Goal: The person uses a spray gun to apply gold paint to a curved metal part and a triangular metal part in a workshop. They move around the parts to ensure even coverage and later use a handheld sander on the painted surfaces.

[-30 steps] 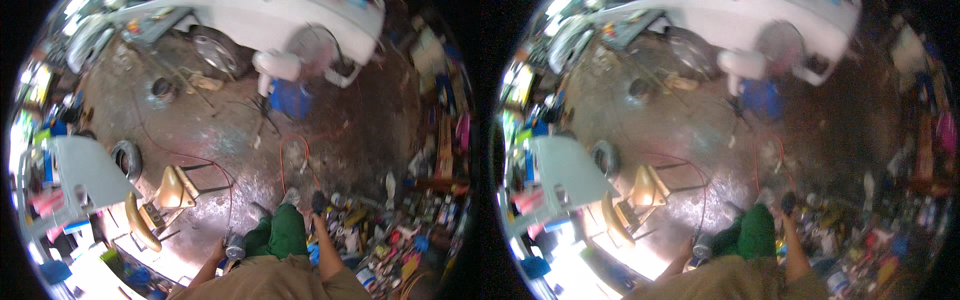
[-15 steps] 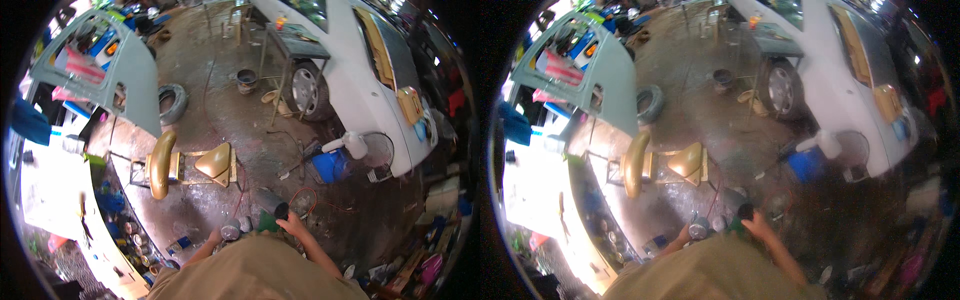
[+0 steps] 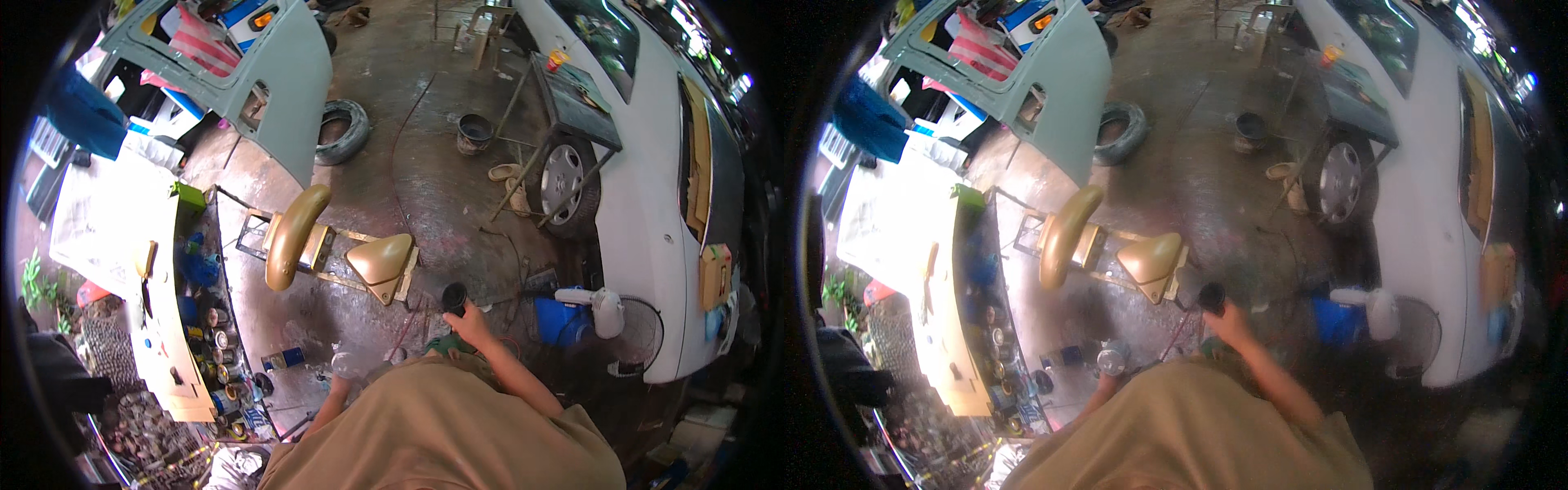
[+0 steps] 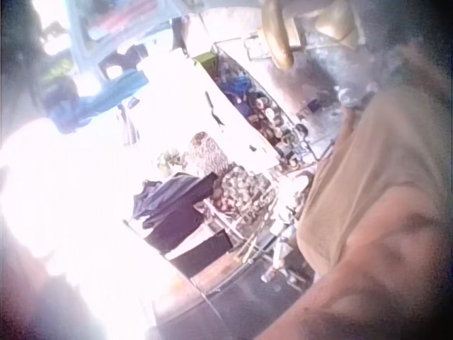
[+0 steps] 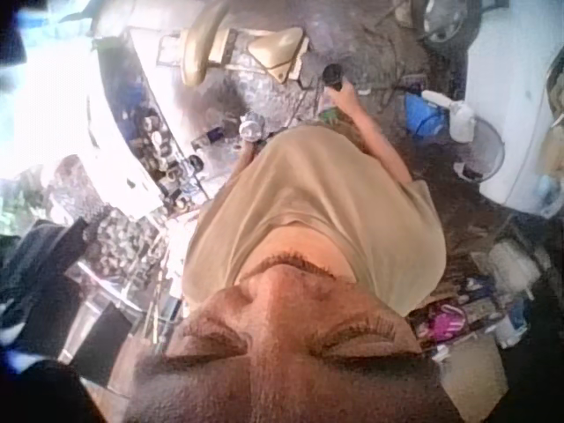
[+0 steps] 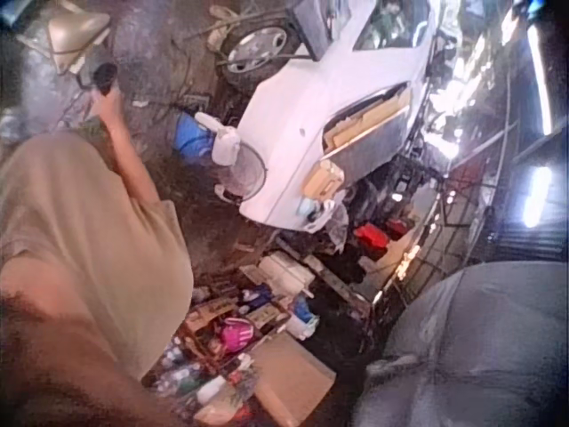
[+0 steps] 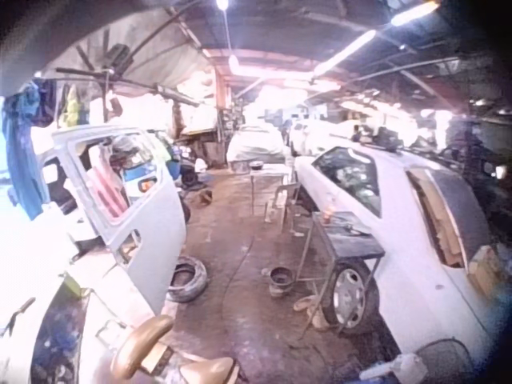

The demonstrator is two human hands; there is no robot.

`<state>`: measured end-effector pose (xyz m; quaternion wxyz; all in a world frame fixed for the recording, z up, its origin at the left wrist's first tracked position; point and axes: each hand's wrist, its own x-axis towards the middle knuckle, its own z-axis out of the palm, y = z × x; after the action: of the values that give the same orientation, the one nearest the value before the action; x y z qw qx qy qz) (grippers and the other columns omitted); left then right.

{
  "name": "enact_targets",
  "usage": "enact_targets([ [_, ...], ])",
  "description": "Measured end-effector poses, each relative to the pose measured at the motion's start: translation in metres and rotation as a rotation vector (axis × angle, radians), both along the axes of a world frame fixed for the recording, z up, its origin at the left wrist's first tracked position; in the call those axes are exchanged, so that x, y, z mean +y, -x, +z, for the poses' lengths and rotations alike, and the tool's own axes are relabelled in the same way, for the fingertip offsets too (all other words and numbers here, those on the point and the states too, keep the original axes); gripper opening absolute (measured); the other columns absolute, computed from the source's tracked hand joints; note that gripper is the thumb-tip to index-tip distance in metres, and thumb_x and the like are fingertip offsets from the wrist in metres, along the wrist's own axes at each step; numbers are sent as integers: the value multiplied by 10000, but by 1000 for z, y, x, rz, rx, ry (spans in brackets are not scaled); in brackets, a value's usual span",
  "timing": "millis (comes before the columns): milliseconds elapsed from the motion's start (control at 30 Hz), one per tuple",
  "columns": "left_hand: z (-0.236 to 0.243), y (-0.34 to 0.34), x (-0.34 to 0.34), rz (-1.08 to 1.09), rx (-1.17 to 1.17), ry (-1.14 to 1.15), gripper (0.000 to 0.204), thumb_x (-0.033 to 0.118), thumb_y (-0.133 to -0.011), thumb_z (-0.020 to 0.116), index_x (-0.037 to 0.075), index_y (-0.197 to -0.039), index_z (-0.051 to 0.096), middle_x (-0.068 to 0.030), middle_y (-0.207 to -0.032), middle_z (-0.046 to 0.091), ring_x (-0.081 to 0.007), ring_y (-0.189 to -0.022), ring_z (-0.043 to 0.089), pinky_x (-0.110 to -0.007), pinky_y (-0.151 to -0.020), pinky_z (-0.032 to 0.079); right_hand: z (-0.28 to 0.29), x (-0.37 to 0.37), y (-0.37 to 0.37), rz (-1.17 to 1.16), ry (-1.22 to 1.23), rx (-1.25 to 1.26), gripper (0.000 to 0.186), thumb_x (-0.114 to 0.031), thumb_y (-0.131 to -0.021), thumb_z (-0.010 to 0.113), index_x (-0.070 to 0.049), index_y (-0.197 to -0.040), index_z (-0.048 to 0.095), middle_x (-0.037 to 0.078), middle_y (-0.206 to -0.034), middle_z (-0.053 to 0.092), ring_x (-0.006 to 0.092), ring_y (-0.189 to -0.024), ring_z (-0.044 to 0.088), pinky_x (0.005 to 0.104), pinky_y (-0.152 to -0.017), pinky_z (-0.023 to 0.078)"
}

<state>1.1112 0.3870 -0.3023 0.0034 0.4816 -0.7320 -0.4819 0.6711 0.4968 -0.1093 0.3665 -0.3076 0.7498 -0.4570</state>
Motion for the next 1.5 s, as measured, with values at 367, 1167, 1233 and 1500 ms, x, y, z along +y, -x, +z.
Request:
enact_targets([
  [367,15,13,62,327,36,-23,371,153,-892,669,62,-1247,611,-90,-1184,668,-210,-1046,633,-354,-902,521,-6,-33,60,56,-78,-135,308,-224,-911,706,-8,-1106,606,48,-802,646,133,-607,633,323,-580,525],
  [1167,-33,4,92,638,133,-182,474,211,-856,742,52,-1281,604,-141,-1220,690,-298,-1101,649,-411,-955,512,15,-122,4,521,57,-208,239,-199,-938,703,-15,-1063,617,27,-853,659,116,-721,648,297,-664,524],
  [1233,-43,-5,85,420,-138,-37,577,242,-836,767,64,-1345,562,-188,-1271,669,-365,-1164,632,-449,-991,497,16,-133,-13,526,96,-229,249,-205,-943,701,-12,-1069,607,24,-857,655,117,-732,647,299,-671,524],
  [1500,-28,14,86,556,-294,-179,661,141,-834,673,146,-1463,470,-290,-1335,569,-476,-1256,530,-489,-1060,454,38,-158,-77,682,73,-66,279,-214,-946,700,-4,-1095,591,25,-852,645,113,-736,621,291,-670,507],
])
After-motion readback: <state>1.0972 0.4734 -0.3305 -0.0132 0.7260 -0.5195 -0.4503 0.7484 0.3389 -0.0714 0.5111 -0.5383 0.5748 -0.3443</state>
